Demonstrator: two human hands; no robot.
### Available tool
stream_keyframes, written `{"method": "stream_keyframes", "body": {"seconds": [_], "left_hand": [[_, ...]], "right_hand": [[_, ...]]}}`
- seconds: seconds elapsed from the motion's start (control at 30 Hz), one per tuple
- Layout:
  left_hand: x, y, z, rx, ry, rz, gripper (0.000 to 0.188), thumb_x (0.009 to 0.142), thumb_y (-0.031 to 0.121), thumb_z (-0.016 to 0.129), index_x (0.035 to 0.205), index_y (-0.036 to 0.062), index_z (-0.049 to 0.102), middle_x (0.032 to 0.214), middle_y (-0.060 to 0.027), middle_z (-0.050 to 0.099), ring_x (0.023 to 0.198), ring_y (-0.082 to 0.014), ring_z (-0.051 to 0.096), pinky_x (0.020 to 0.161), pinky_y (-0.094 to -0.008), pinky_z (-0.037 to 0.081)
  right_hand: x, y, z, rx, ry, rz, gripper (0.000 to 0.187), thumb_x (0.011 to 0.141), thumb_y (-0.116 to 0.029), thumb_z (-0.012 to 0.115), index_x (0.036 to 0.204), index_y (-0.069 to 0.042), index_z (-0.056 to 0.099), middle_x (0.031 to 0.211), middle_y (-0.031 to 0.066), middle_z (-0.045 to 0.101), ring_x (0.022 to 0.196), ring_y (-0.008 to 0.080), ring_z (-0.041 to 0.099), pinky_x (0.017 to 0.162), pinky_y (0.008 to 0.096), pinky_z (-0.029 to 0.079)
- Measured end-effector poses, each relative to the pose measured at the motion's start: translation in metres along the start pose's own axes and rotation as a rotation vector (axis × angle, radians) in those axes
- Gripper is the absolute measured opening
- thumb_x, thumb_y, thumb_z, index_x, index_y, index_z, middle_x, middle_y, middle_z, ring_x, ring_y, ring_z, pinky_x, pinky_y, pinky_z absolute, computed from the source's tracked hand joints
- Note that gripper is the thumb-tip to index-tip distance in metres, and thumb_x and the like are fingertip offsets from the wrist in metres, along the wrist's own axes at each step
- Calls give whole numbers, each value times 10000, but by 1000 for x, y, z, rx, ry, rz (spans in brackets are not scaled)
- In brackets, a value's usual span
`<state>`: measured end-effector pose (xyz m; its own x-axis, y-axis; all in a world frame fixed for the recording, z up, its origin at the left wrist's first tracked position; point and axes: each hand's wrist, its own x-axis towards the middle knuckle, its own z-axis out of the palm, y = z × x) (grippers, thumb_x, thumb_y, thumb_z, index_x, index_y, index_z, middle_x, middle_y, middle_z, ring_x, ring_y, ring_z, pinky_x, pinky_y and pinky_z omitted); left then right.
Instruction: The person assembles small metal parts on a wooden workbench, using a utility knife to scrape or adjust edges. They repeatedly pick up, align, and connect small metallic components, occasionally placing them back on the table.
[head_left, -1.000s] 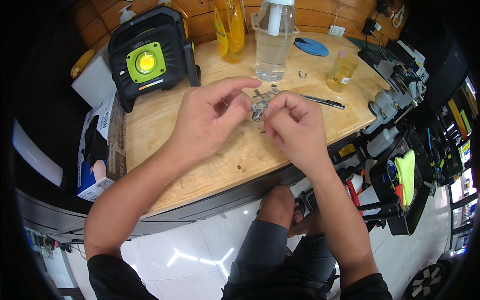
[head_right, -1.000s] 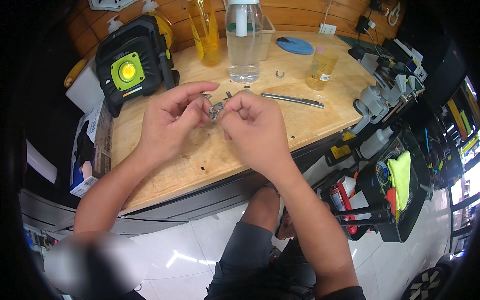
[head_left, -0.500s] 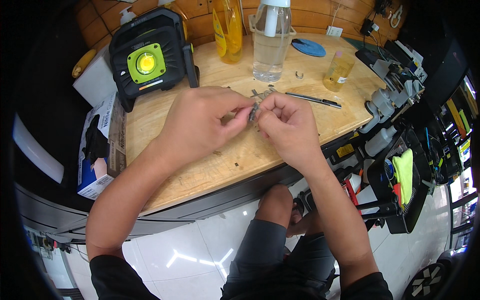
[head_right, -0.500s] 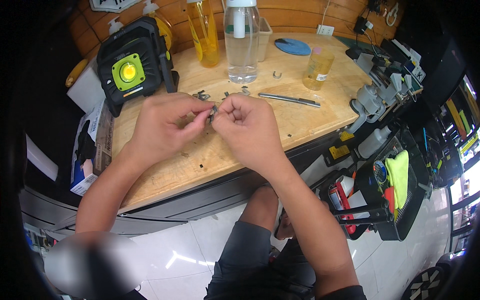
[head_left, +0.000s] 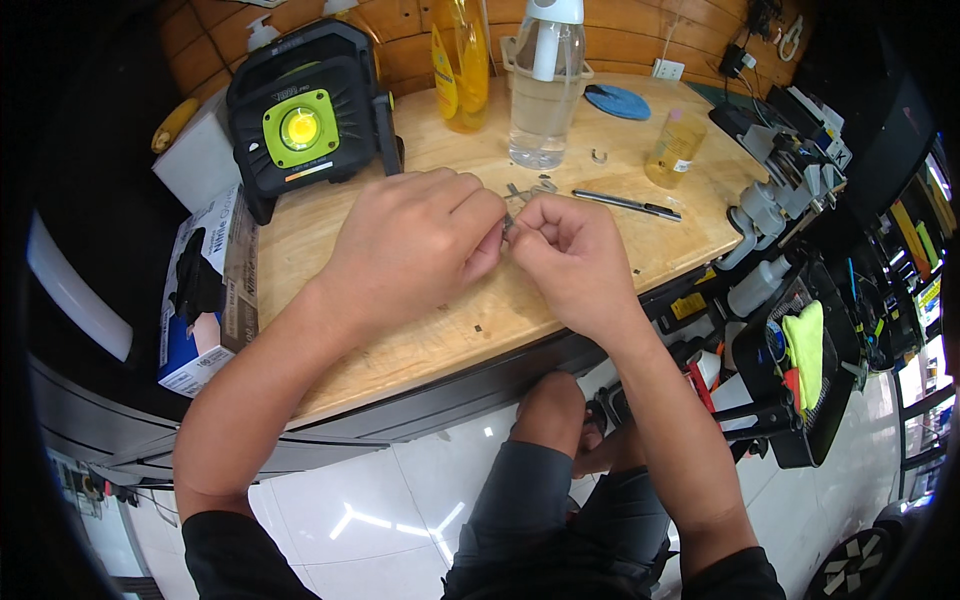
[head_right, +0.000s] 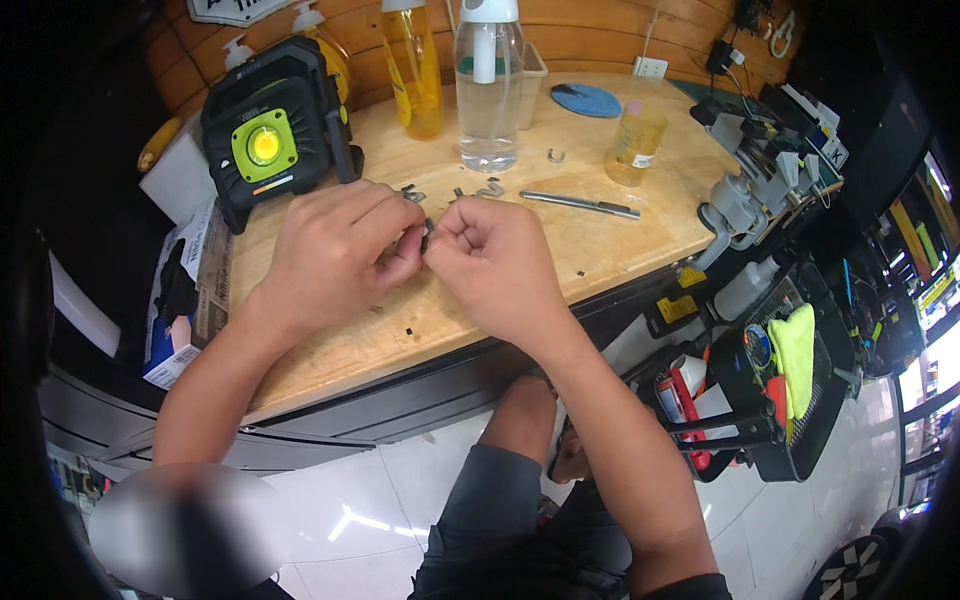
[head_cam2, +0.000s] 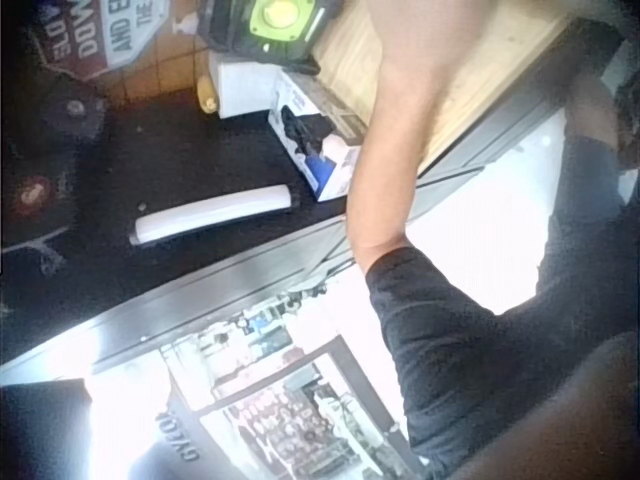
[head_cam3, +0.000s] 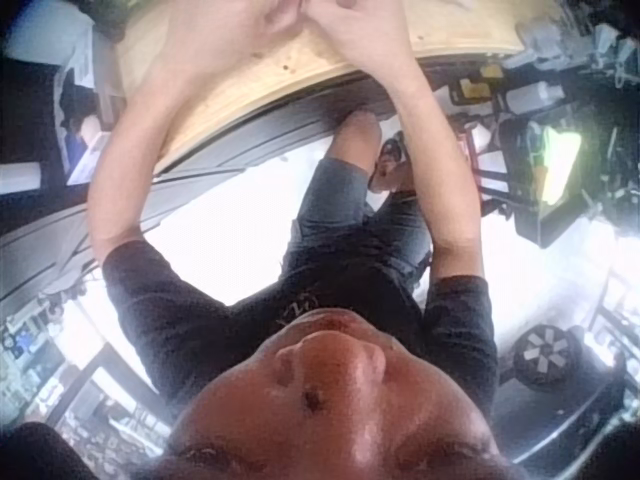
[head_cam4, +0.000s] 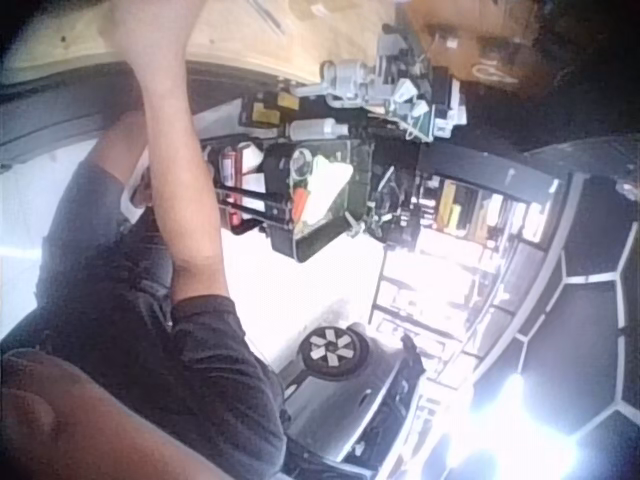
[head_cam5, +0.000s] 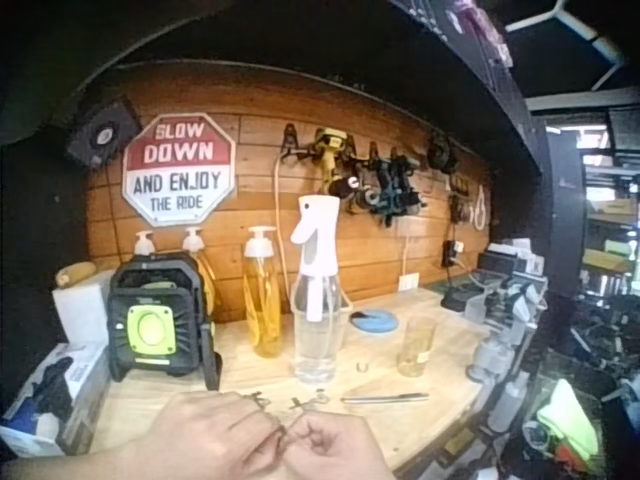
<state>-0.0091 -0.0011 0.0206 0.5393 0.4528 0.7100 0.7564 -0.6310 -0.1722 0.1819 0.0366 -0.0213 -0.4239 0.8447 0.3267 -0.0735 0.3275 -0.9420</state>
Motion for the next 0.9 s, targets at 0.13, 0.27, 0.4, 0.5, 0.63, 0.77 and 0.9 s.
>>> {"method": "stream_keyframes", "body": {"seconds": [0.13, 0.27, 0.4, 0.5, 0.63, 0.77, 0.9], "left_hand": [[-2, -2, 1, -68, 3, -33, 197, 708, 17, 796, 859, 58, 676, 782, -90, 667, 698, -282, 674, 614, -385, 533], [-2, -2, 0, -103, -5, -66, 192, 728, 13, 788, 879, 55, 676, 789, -93, 670, 695, -280, 676, 609, -382, 534], [-2, -1, -1, -146, -8, -115, 175, 757, 18, 786, 891, 53, 680, 803, -97, 677, 702, -286, 680, 615, -378, 537], [-2, -1, -3, -156, -16, -114, 168, 785, 22, 780, 930, 47, 700, 816, -101, 687, 717, -297, 685, 630, -378, 544], [-2, 0, -5, -159, -36, -110, 178, 804, 35, 777, 976, 46, 731, 847, -110, 711, 743, -308, 697, 653, -382, 553], [-3, -1, -4, -154, -71, -124, 172, 809, 50, 783, 977, 47, 747, 854, -115, 725, 752, -304, 706, 677, -385, 554], [-3, -1, -5, -132, -81, -90, 173, 803, 61, 795, 970, 48, 754, 846, -111, 732, 737, -291, 704, 671, -384, 539]], "right_hand": [[-1, -4, -1, -1, 5, 41, 122, 896, -36, 652, 788, 6, 614, 678, -35, 591, 626, 13, 493, 548, 224, 388], [-2, -6, 1, 31, 15, 48, 131, 903, -31, 649, 783, 4, 609, 678, -39, 589, 627, 8, 488, 544, 224, 381], [-1, -4, 0, 30, 12, 54, 140, 911, -30, 646, 780, 1, 606, 678, -47, 582, 628, 3, 482, 546, 219, 375], [-2, -5, 0, 39, 19, 51, 140, 912, -28, 640, 779, 0, 607, 677, -54, 575, 626, 1, 478, 544, 216, 370], [-2, -5, 1, 74, 37, 65, 137, 910, -25, 638, 779, -2, 607, 675, -57, 571, 624, -1, 474, 540, 217, 364], [-1, -4, 1, 70, 35, 65, 140, 908, -26, 640, 774, -2, 606, 671, -57, 570, 623, -1, 472, 536, 219, 361], [-1, -5, 2, 31, 27, 70, 146, 900, -31, 646, 764, -3, 602, 660, -55, 563, 617, 2, 471, 534, 220, 363]]}}
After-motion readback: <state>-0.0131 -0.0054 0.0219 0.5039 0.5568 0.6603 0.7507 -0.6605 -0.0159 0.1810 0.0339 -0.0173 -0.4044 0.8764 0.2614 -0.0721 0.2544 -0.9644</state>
